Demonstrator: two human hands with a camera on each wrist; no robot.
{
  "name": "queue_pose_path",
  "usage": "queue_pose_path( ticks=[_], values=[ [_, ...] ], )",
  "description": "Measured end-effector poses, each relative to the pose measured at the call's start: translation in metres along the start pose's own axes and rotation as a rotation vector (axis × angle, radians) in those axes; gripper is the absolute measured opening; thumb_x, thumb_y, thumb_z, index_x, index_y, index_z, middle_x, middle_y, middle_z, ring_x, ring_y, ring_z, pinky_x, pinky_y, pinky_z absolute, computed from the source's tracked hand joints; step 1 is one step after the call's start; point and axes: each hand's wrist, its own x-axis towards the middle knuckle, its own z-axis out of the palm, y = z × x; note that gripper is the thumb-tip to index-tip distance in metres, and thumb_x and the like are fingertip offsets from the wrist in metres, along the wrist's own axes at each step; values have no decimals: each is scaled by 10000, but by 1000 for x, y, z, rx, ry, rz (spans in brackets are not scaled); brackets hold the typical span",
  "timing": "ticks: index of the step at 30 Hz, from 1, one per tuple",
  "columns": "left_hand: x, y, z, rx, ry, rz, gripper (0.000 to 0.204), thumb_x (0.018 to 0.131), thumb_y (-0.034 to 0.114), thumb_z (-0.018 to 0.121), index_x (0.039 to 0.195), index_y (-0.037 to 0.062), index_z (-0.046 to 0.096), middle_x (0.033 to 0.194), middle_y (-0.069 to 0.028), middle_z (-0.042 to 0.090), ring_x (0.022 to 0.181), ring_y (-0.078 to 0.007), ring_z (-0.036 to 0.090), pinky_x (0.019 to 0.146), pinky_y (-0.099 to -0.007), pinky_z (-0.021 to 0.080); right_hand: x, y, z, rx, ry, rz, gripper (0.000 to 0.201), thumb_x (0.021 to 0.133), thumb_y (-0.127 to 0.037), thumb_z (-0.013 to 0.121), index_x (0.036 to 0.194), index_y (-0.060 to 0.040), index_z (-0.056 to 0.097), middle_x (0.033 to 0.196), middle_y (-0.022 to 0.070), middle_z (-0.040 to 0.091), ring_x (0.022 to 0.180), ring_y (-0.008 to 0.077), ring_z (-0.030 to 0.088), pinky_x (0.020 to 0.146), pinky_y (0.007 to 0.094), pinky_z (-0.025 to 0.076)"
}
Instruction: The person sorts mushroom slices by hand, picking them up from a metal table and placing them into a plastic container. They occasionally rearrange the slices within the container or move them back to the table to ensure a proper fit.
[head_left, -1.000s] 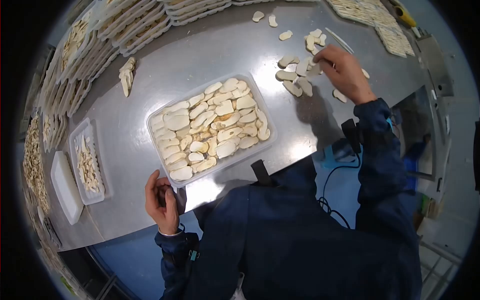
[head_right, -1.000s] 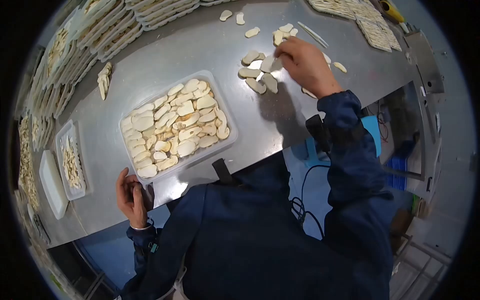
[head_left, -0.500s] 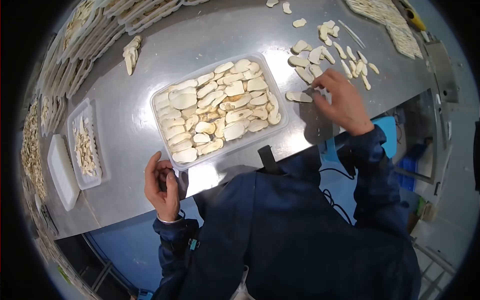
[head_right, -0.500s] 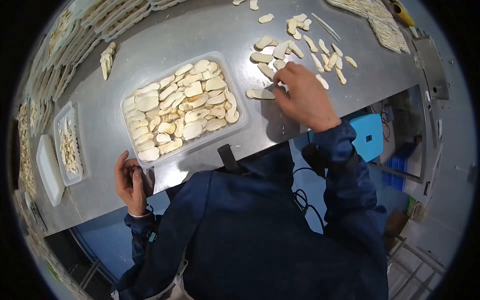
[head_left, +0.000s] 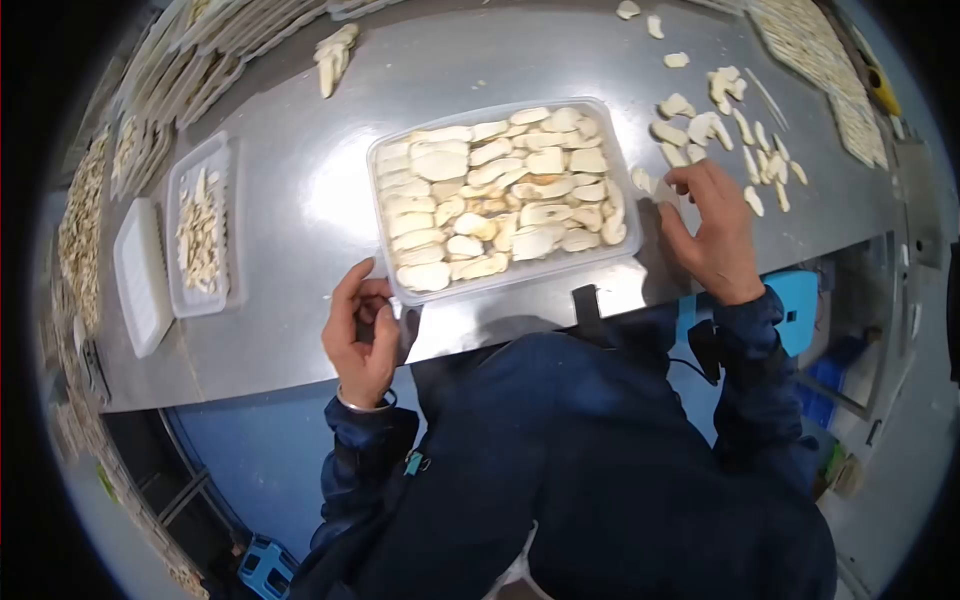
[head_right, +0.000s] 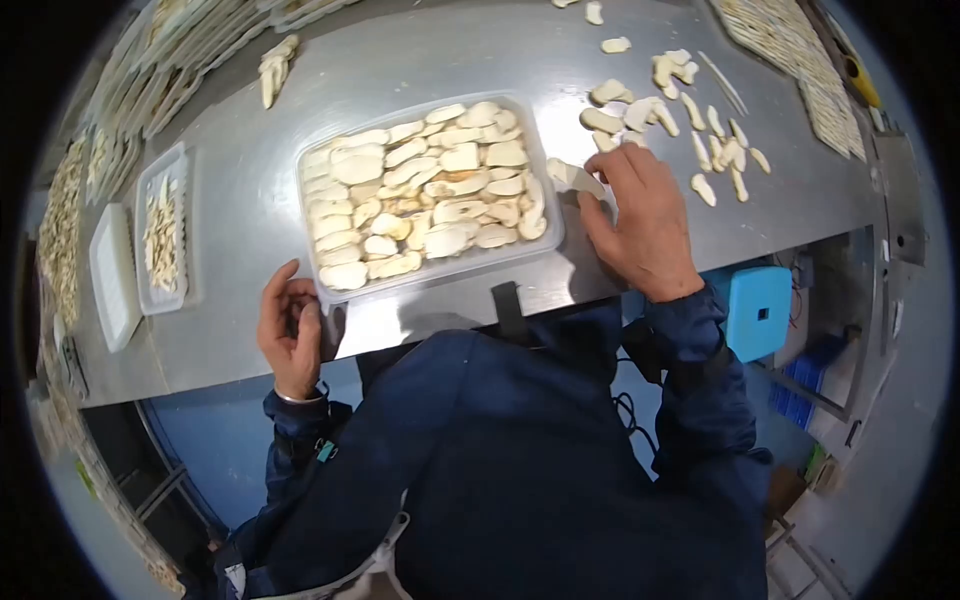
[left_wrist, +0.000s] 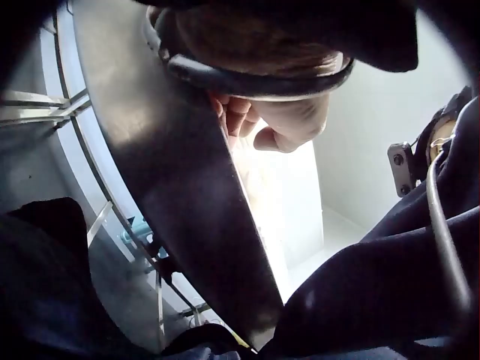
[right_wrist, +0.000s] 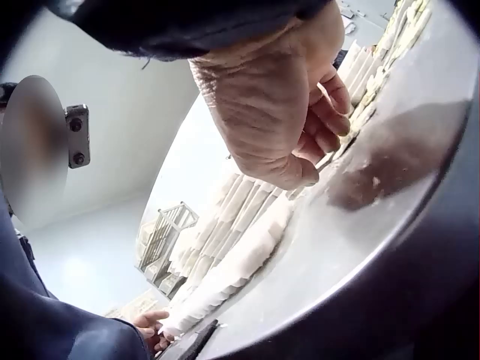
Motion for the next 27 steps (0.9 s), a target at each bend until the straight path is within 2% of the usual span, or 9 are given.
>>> queue_pose_path(
  ticks=[1,2,5,11,15,22,25,27],
  values=[
    [0,1,0,-5,-3,-1,466,818,-35,516,1284,-32,516,914,-66,614,722,-76,484,675,-200,399,6,-12,-1,13,27,-12,220,732,-72,675,924,-36,576,884,134,548,838,338,554,733,431,437],
    [1,0,-1,6,-8,-1,478,805,-30,521,1283,-28,519,903,-60,617,713,-75,478,661,-200,393,15,-25,3,36,69,-101,217,721,-59,676,909,-36,569,865,129,542,827,325,551,722,429,432],
    [0,-3,-1,-13,-3,1,487,797,-28,524,1284,-26,521,896,-59,624,710,-74,477,651,-201,389,40,-68,22,116,71,-262,191,721,-57,656,880,-29,554,847,127,536,831,313,549,731,414,430],
    [1,-5,-3,-29,-15,18,486,790,-37,530,1275,-21,532,897,-52,635,696,-65,474,637,-200,383,67,-103,66,113,63,-394,115,736,-53,602,825,-16,540,830,126,538,841,292,546,760,389,427],
    [1,-6,-3,-39,-19,-4,485,788,-33,536,1273,-22,534,895,-52,635,696,-67,476,637,-201,384,75,-106,76,75,-7,-396,200,742,-55,638,921,-16,557,865,115,546,857,294,547,759,394,432],
    [2,-4,-4,7,-26,36,488,778,-28,544,1265,-28,535,895,-53,639,694,-74,479,638,-208,395,79,-104,85,53,-23,-377,203,743,-54,641,924,-9,560,868,116,547,861,288,547,763,395,436],
    [1,-4,-6,18,-77,10,477,834,-30,499,1311,-26,486,924,-60,605,755,-76,473,714,-207,386,79,-104,87,55,-15,-378,171,743,-48,623,895,-7,556,857,120,548,848,288,549,763,394,439],
    [1,-5,-4,-3,-35,8,480,798,-35,525,1278,-25,522,899,-50,624,713,-75,473,663,-209,388,80,-104,89,68,24,-393,101,748,-38,581,838,-6,549,821,126,545,813,287,548,753,394,438]
  ],
)
